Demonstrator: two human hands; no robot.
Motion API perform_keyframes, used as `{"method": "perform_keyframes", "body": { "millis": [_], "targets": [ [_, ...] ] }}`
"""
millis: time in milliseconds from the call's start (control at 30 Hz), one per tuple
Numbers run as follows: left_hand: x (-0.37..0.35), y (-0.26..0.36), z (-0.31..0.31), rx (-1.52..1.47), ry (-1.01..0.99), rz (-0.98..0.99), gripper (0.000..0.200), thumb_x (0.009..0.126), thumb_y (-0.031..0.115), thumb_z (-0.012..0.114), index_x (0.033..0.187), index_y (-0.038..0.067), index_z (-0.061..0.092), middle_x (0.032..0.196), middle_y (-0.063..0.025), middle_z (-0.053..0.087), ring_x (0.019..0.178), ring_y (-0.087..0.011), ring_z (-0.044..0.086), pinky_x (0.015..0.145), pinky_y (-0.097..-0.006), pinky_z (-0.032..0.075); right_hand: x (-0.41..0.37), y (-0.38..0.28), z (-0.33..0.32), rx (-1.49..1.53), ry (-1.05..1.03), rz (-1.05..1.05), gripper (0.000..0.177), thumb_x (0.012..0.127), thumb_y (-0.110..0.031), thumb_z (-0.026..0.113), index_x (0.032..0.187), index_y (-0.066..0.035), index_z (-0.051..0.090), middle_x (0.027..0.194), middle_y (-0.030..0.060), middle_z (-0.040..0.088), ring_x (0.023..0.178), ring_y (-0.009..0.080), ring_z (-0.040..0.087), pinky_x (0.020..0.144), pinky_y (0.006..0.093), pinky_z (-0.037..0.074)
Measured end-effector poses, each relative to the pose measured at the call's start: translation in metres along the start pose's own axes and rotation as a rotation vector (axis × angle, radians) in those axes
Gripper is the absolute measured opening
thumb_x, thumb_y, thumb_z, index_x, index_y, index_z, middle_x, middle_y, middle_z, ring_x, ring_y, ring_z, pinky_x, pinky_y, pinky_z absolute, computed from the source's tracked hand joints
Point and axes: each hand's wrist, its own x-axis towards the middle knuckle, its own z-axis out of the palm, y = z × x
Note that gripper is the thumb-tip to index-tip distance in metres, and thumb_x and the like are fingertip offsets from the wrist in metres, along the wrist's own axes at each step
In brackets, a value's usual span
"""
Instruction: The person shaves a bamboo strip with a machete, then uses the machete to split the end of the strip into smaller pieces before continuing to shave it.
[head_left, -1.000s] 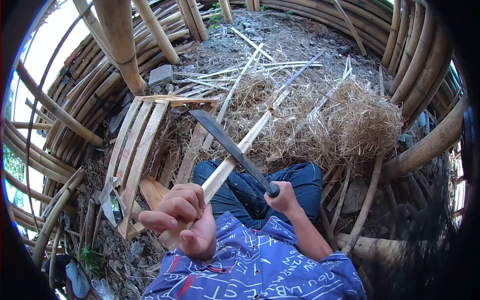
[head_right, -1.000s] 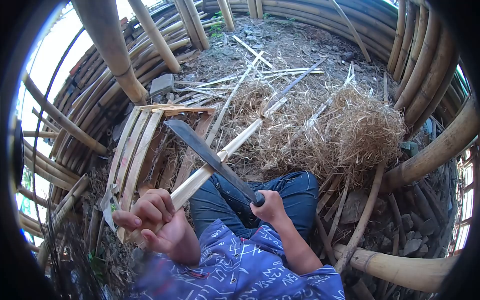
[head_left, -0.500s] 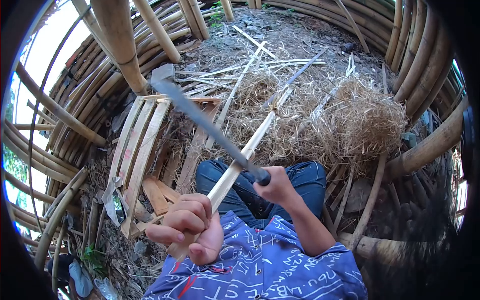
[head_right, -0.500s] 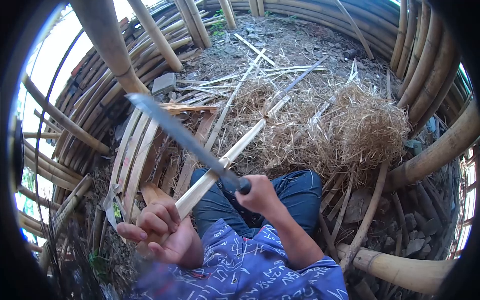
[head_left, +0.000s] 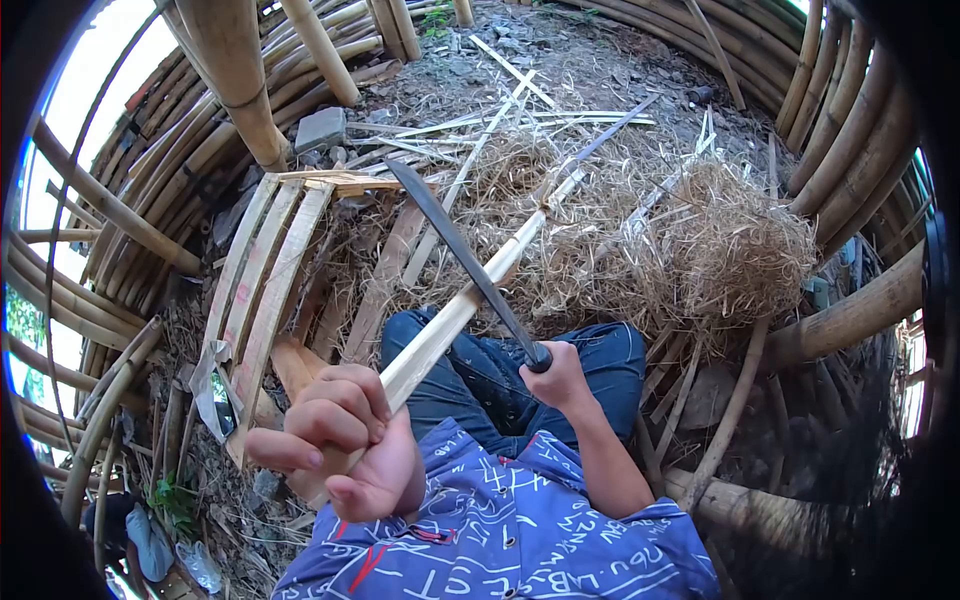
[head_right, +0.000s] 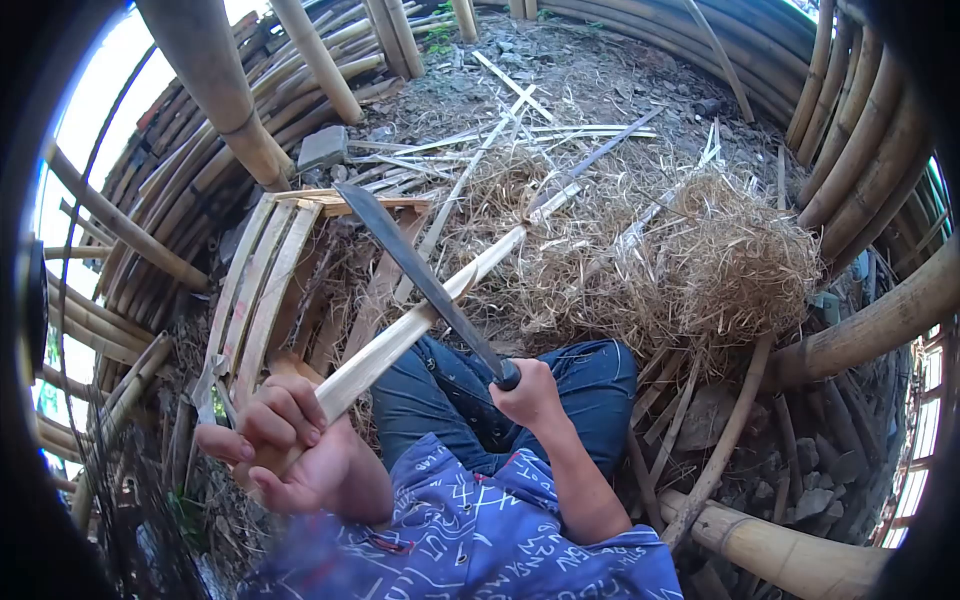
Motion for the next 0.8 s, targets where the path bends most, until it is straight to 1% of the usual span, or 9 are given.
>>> {"method": "perform_keyframes", "body": {
  "millis": [167,200,233,300,433,533,633,767,800],
  "targets": [
    [0.009,-0.007,-0.01,-0.084,-0.047,-0.011,0.031,0.085,0.031,0.058,0.091,0.013,0.032,0.05,0.0005,0.032,0.036,-0.0073,0.03,0.036,-0.0194,0.027,0.005,0.009,-0.004,-0.027,-0.01,0.007,0.017,0.066,-0.015,0.067,0.066,0.0,0.06,0.063,0.0199,0.06,0.066,0.0387,0.062,0.058,0.0402,0.048],
    [0.01,-0.008,-0.007,-0.073,0.033,-0.015,0.039,0.084,0.031,0.064,0.09,0.014,0.031,0.047,0.0004,0.033,0.034,-0.0074,0.028,0.035,-0.0208,0.024,0.003,0.011,-0.004,-0.021,-0.028,0.032,0.017,0.066,-0.015,0.067,0.066,0.0,0.06,0.063,0.0198,0.06,0.065,0.0387,0.061,0.058,0.0404,0.048],
    [0.01,-0.008,-0.008,-0.07,0.038,-0.011,0.039,0.084,0.031,0.064,0.09,0.014,0.031,0.047,0.0004,0.033,0.034,-0.0074,0.028,0.035,-0.0208,0.024,0.002,0.015,-0.003,-0.025,-0.033,0.028,0.017,0.066,-0.015,0.067,0.066,0.0,0.06,0.063,0.0198,0.06,0.065,0.0387,0.061,0.058,0.0404,0.048],
    [0.013,-0.01,-0.011,-0.125,-0.015,-0.021,0.032,0.085,0.03,0.058,0.09,0.013,0.032,0.05,0.001,0.032,0.036,-0.0068,0.028,0.034,-0.0199,0.026,0.001,0.021,0.0,-0.039,-0.009,0.03,0.017,0.066,-0.015,0.066,0.065,0.0,0.059,0.062,0.02,0.059,0.064,0.0388,0.061,0.058,0.0406,0.048],
    [0.01,-0.008,-0.01,-0.081,-0.009,-0.024,0.032,0.084,0.029,0.059,0.09,0.013,0.032,0.05,0.0011,0.031,0.035,-0.0069,0.027,0.034,-0.0198,0.026,-0.006,0.021,-0.003,-0.067,0.007,0.034,0.017,0.067,-0.015,0.065,0.064,0.0,0.058,0.062,0.02,0.058,0.063,0.0389,0.06,0.057,0.0405,0.048],
    [0.007,-0.007,-0.009,-0.132,-0.019,-0.055,0.034,0.083,0.029,0.061,0.091,0.014,0.032,0.049,0.0012,0.031,0.035,-0.0071,0.027,0.035,-0.0198,0.025,-0.008,0.007,-0.008,0.018,0.008,0.03,0.016,0.067,-0.014,0.065,0.064,0.0,0.058,0.061,0.02,0.058,0.063,0.0392,0.06,0.057,0.0405,0.048],
    [-0.007,0.003,0.006,-0.053,0.031,-0.093,0.039,0.085,0.031,0.064,0.09,0.014,0.029,0.046,0.0019,0.029,0.034,-0.0064,0.025,0.033,-0.0213,0.022,-0.01,-0.013,-0.011,0.04,0.02,-0.051,0.015,0.067,-0.013,0.065,0.066,0.0,0.058,0.061,0.0202,0.058,0.063,0.0396,0.06,0.057,0.0406,0.047],
    [-0.019,0.008,0.013,-0.094,-0.001,-0.009,0.039,0.086,0.031,0.062,0.089,0.012,0.029,0.045,0.0019,0.029,0.032,-0.0064,0.024,0.03,-0.0226,0.021,0.02,-0.043,-0.02,0.057,0.009,-0.131,0.015,0.068,-0.014,0.066,0.068,0.0,0.06,0.062,0.0206,0.058,0.065,0.0397,0.061,0.058,0.0405,0.048],
    [-0.018,0.01,0.013,-0.088,0.005,-0.017,0.038,0.086,0.031,0.063,0.088,0.011,0.03,0.045,0.0017,0.03,0.032,-0.0067,0.025,0.03,-0.0227,0.023,0.027,-0.043,-0.019,0.076,0.025,-0.135,0.016,0.067,-0.012,0.065,0.065,0.002,0.057,0.057,0.0181,0.053,0.055,0.0307,0.053,0.054,0.0377,0.044]
  ]
}}
